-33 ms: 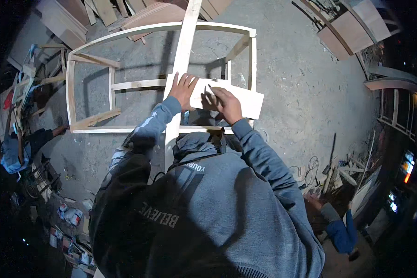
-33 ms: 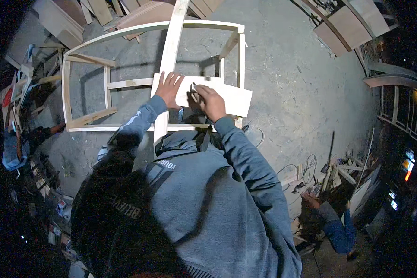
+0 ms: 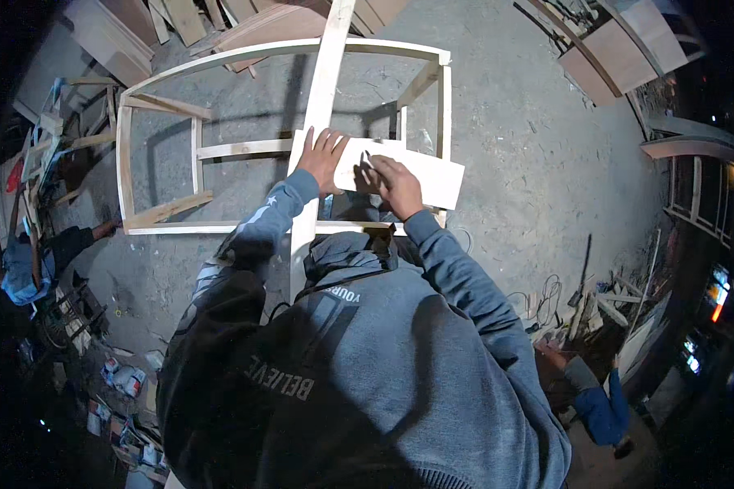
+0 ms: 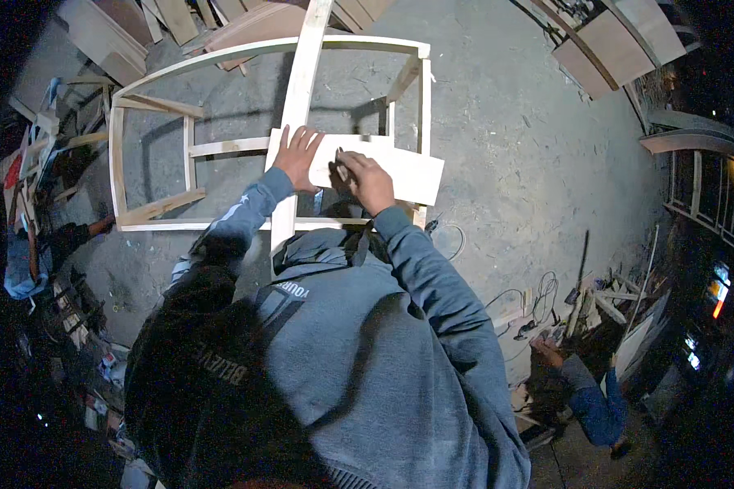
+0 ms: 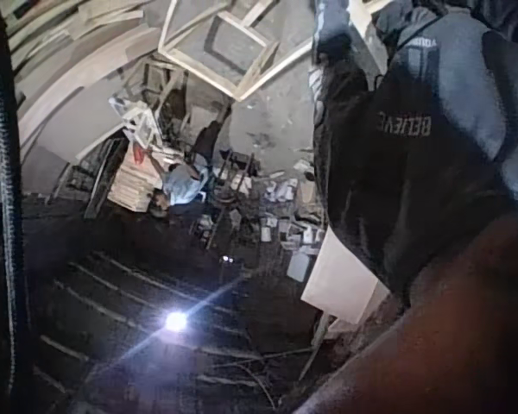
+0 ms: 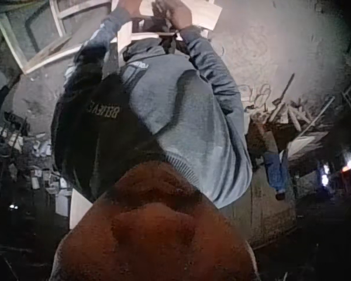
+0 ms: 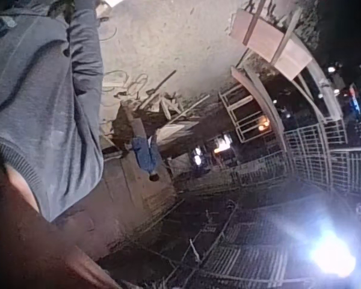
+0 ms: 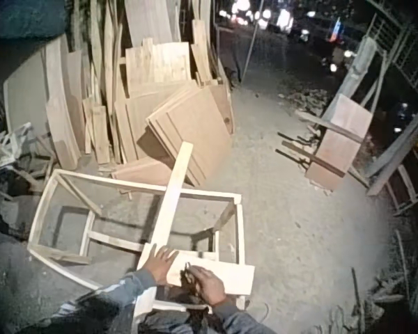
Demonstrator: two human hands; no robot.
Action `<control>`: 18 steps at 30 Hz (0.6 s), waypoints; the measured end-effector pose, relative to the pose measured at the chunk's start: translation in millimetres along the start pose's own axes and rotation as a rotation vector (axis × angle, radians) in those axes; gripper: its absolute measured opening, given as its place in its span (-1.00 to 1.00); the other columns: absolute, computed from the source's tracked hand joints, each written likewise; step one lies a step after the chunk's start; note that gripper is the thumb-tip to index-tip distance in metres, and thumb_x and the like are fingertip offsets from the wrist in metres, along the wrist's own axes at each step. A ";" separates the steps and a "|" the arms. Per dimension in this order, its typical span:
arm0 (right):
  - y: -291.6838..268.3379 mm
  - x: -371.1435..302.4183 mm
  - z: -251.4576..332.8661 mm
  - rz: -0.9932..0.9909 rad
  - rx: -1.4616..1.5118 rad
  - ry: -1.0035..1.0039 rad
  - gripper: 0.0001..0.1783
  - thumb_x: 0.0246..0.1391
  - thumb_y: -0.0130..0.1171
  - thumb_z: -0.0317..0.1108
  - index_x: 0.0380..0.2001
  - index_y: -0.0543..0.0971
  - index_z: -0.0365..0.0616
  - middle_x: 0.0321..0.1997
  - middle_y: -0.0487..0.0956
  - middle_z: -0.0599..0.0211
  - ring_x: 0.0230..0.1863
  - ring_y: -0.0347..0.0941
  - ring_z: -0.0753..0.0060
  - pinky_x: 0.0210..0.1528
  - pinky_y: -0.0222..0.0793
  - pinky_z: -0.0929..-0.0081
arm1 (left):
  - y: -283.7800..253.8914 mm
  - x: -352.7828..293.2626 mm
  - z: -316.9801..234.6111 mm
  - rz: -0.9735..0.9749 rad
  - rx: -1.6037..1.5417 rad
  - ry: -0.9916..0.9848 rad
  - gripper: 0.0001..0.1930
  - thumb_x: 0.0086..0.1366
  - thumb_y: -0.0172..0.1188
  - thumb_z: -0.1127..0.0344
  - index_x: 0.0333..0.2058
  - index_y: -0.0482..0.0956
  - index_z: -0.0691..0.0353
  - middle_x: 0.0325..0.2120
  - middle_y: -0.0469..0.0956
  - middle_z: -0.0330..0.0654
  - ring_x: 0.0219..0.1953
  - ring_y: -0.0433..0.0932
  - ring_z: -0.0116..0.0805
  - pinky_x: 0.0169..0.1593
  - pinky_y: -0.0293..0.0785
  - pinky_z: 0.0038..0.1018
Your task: Measuring, marking, and drilling holes in wooden pieces for furniture assembly.
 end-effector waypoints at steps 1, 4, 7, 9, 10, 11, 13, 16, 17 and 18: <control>9.1 -7.6 -0.8 0.039 0.019 -0.028 -0.66 0.23 0.25 -0.38 0.07 0.67 -0.04 0.05 0.69 0.11 -0.06 0.66 -0.04 -0.02 0.61 0.21 | 0.1 1.0 -0.4 -0.004 -0.003 0.003 0.39 -0.23 0.58 -0.35 0.51 0.07 0.16 0.45 0.17 0.00 0.53 0.02 0.07 0.55 -0.32 0.26; 28.9 -31.2 5.7 0.355 -0.020 0.046 -0.72 0.20 0.30 -0.31 -0.02 0.71 0.00 -0.04 0.72 0.19 -0.14 0.67 -0.01 -0.07 0.60 0.23 | 3.1 1.9 -1.3 -0.022 -0.025 0.005 0.41 -0.24 0.58 -0.35 0.51 0.05 0.15 0.47 0.14 0.00 0.54 0.01 0.06 0.55 -0.33 0.26; -1.5 -41.8 30.3 0.233 0.050 -0.019 -0.76 0.21 0.31 -0.32 -0.06 0.72 -0.07 -0.08 0.72 0.19 -0.16 0.69 0.05 -0.12 0.61 0.28 | 5.1 1.5 -5.3 0.016 -0.004 0.007 0.45 -0.24 0.60 -0.33 0.54 -0.03 0.14 0.50 0.07 0.05 0.56 -0.08 0.13 0.53 -0.35 0.30; -23.9 -47.5 20.0 0.108 0.169 0.121 -0.79 0.24 0.29 -0.31 -0.12 0.73 -0.12 -0.14 0.73 0.17 -0.26 0.69 0.06 -0.21 0.61 0.27 | 5.7 3.7 -14.2 0.021 0.021 0.013 0.48 -0.25 0.61 -0.32 0.55 -0.07 0.13 0.51 0.04 0.07 0.57 -0.11 0.17 0.53 -0.35 0.31; -30.7 -50.8 15.8 0.105 0.165 0.122 -0.79 0.24 0.29 -0.31 -0.12 0.73 -0.12 -0.14 0.73 0.17 -0.26 0.69 0.06 -0.21 0.61 0.27 | 8.7 7.5 -26.1 0.006 0.003 0.064 0.49 -0.24 0.62 -0.30 0.56 -0.11 0.11 0.52 0.02 0.09 0.57 -0.13 0.19 0.52 -0.33 0.33; -40.4 -55.0 5.5 0.064 0.182 0.187 -0.78 0.25 0.30 -0.31 -0.10 0.73 -0.13 -0.14 0.73 0.15 -0.26 0.70 0.08 -0.21 0.61 0.29 | 10.1 11.7 -39.2 -0.010 -0.015 0.117 0.50 -0.23 0.63 -0.28 0.57 -0.15 0.09 0.53 0.00 0.10 0.58 -0.14 0.21 0.51 -0.32 0.35; -58.1 -61.8 -9.4 -0.025 0.208 0.273 -0.79 0.27 0.30 -0.32 -0.10 0.72 -0.17 -0.13 0.74 0.15 -0.25 0.73 0.18 -0.20 0.62 0.36 | 13.9 24.2 -61.3 -0.034 0.009 0.144 0.49 -0.22 0.63 -0.24 0.57 -0.16 0.06 0.53 -0.01 0.11 0.58 -0.14 0.22 0.50 -0.30 0.37; -76.8 -75.6 -26.4 -0.085 0.224 0.410 -0.78 0.29 0.29 -0.31 -0.09 0.72 -0.19 -0.15 0.75 0.15 -0.25 0.74 0.23 -0.20 0.64 0.38 | 5.8 36.4 -83.2 -0.030 0.053 0.184 0.44 -0.21 0.63 -0.13 0.58 -0.15 -0.05 0.51 0.02 0.15 0.55 -0.06 0.23 0.47 -0.17 0.38; -85.3 -81.0 -28.9 -0.102 0.220 0.419 -0.77 0.30 0.29 -0.32 -0.09 0.72 -0.21 -0.17 0.75 0.15 -0.25 0.74 0.24 -0.19 0.65 0.39 | 3.7 37.7 -84.0 0.010 0.057 0.188 0.44 -0.22 0.63 -0.10 0.58 -0.14 -0.07 0.50 0.04 0.16 0.52 0.01 0.22 0.45 -0.12 0.36; -90.1 -87.8 -33.1 -0.112 0.216 0.423 -0.77 0.30 0.29 -0.32 -0.09 0.72 -0.21 -0.17 0.75 0.15 -0.25 0.74 0.24 -0.19 0.65 0.39 | 4.2 38.2 -83.3 0.051 0.065 0.188 0.44 -0.24 0.63 -0.08 0.58 -0.13 -0.09 0.49 0.06 0.18 0.49 0.07 0.22 0.43 -0.06 0.34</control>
Point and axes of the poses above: each hand's wrist, its own x-axis towards the middle knuckle, its own y-axis out of the palm, z = x × y, the point moved 7 cm from there along x, towards the middle knuckle
